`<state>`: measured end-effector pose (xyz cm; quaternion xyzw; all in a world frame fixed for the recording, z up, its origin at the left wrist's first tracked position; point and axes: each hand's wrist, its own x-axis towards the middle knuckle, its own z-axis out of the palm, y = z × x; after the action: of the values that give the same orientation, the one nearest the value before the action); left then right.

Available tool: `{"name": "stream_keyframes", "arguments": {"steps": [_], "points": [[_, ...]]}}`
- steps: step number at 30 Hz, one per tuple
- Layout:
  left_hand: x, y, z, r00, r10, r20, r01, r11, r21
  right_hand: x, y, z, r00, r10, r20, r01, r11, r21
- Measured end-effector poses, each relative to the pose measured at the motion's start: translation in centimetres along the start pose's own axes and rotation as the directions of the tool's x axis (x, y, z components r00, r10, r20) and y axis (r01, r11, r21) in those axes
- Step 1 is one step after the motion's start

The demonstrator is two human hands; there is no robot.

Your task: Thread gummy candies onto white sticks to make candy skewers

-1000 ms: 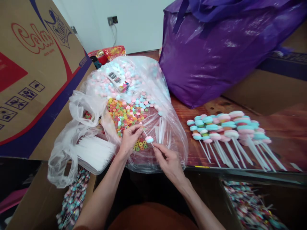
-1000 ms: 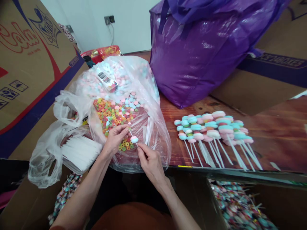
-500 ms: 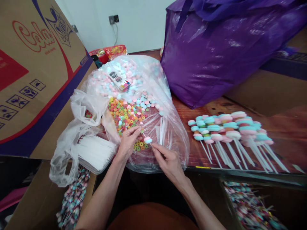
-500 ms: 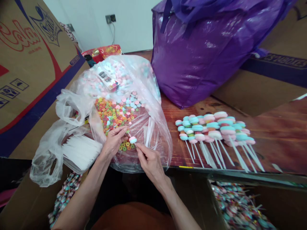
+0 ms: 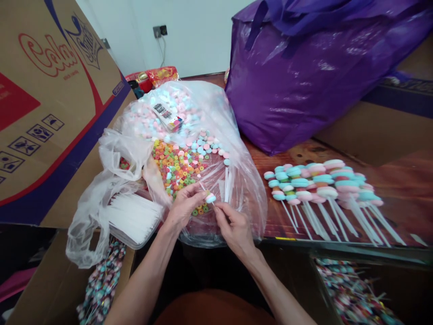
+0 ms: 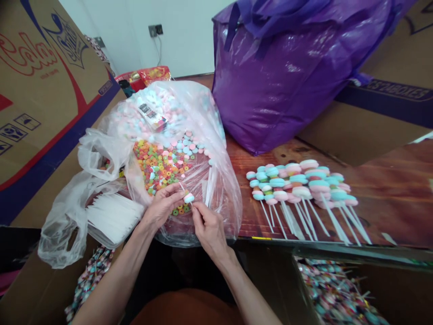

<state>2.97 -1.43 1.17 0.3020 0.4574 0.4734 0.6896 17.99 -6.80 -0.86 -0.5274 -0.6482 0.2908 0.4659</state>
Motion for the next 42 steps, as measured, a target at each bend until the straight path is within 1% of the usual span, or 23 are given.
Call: {"name": "stream_keyframes", "arguments": {"steps": [3,6,8,9,10,11,13,15,17,19,21,23,25,27,29,32,36,37,40,42], "points": [[-0.6,-0.2,0.3,0.995,0.030,0.099,-0.038,0.996,0.079,0.3,0.3,0.0,0.999,-0.024,-0.025,0.024,1.000,-0.014],[-0.1,-0.3,0.6,0.994,0.022,0.110,-0.039,0.987,0.154,0.5,0.9,-0.3,0.999,-0.020,-0.032,0.019,0.999,-0.036],[1.2,-0.2,1.1,0.995,0.040,0.088,-0.060,0.970,0.234,0.6,1.4,-0.6,0.997,-0.009,-0.072,0.005,0.999,-0.054],[2.2,-0.1,1.4,0.995,0.068,0.076,-0.088,0.952,0.293,0.6,1.7,-0.7,0.995,0.004,-0.104,-0.011,0.998,-0.066],[3.5,0.0,1.9,0.990,0.124,0.064,-0.139,0.922,0.361,0.5,2.0,-0.8,0.990,0.025,-0.139,-0.036,0.996,-0.076],[4.8,0.2,2.4,0.978,0.204,0.046,-0.203,0.870,0.450,0.4,2.3,-0.9,0.983,0.051,-0.175,-0.066,0.995,-0.080],[7.6,0.5,3.6,0.944,0.328,0.033,-0.267,0.700,0.663,0.2,2.7,-0.9,0.965,0.115,-0.233,-0.135,0.988,-0.071],[10.1,0.7,4.9,0.912,0.387,0.137,-0.328,0.486,0.810,-0.1,2.9,-0.9,0.949,0.164,-0.270,-0.183,0.982,-0.047],[12.0,0.7,6.2,0.880,0.396,0.263,-0.390,0.286,0.875,-0.2,2.9,-0.8,0.942,0.189,-0.276,-0.205,0.978,-0.029],[13.2,0.5,7.3,0.860,0.369,0.352,-0.423,0.129,0.897,-0.2,2.8,-0.7,0.942,0.198,-0.270,-0.211,0.977,-0.020],[14.0,0.2,8.3,0.868,0.342,0.360,-0.392,0.027,0.920,-0.1,2.8,-0.6,0.943,0.201,-0.265,-0.214,0.977,-0.021],[14.5,-0.1,9.1,0.888,0.340,0.311,-0.321,-0.029,0.947,0.0,2.7,-0.6,0.943,0.201,-0.265,-0.216,0.976,-0.028],[14.6,-0.3,9.3,0.893,0.347,0.286,-0.286,-0.051,0.957,0.1,2.6,-0.7,0.943,0.199,-0.265,-0.216,0.976,-0.036],[14.4,-0.3,8.9,0.890,0.348,0.294,-0.300,-0.037,0.953,0.1,2.5,-0.7,0.945,0.187,-0.268,-0.208,0.977,-0.054],[13.8,-0.1,7.9,0.886,0.356,0.296,-0.321,0.012,0.947,0.1,2.3,-0.8,0.951,0.158,-0.268,-0.184,0.980,-0.078],[12.3,0.6,5.8,0.873,0.402,0.274,-0.342,0.107,0.933,0.1,2.3,-0.9,0.954,0.122,-0.274,-0.153,0.984,-0.093],[9.4,1.0,3.1,0.890,0.382,0.250,-0.373,0.293,0.880,0.1,2.3,-0.9,0.953,0.094,-0.287,-0.130,0.985,-0.110],[8.7,1.0,2.6,0.889,0.383,0.252,-0.380,0.309,0.872,0.1,2.4,-0.9,0.954,0.084,-0.286,-0.122,0.985,-0.119],[7.1,0.7,1.4,0.876,0.394,0.277,-0.404,0.289,0.868,0.2,2.3,-0.9,0.958,0.076,-0.278,-0.115,0.985,-0.128],[6.5,0.5,0.8,0.877,0.404,0.259,-0.403,0.328,0.854,0.2,2.3,-0.9,0.958,0.081,-0.274,-0.120,0.984,-0.129]]}}
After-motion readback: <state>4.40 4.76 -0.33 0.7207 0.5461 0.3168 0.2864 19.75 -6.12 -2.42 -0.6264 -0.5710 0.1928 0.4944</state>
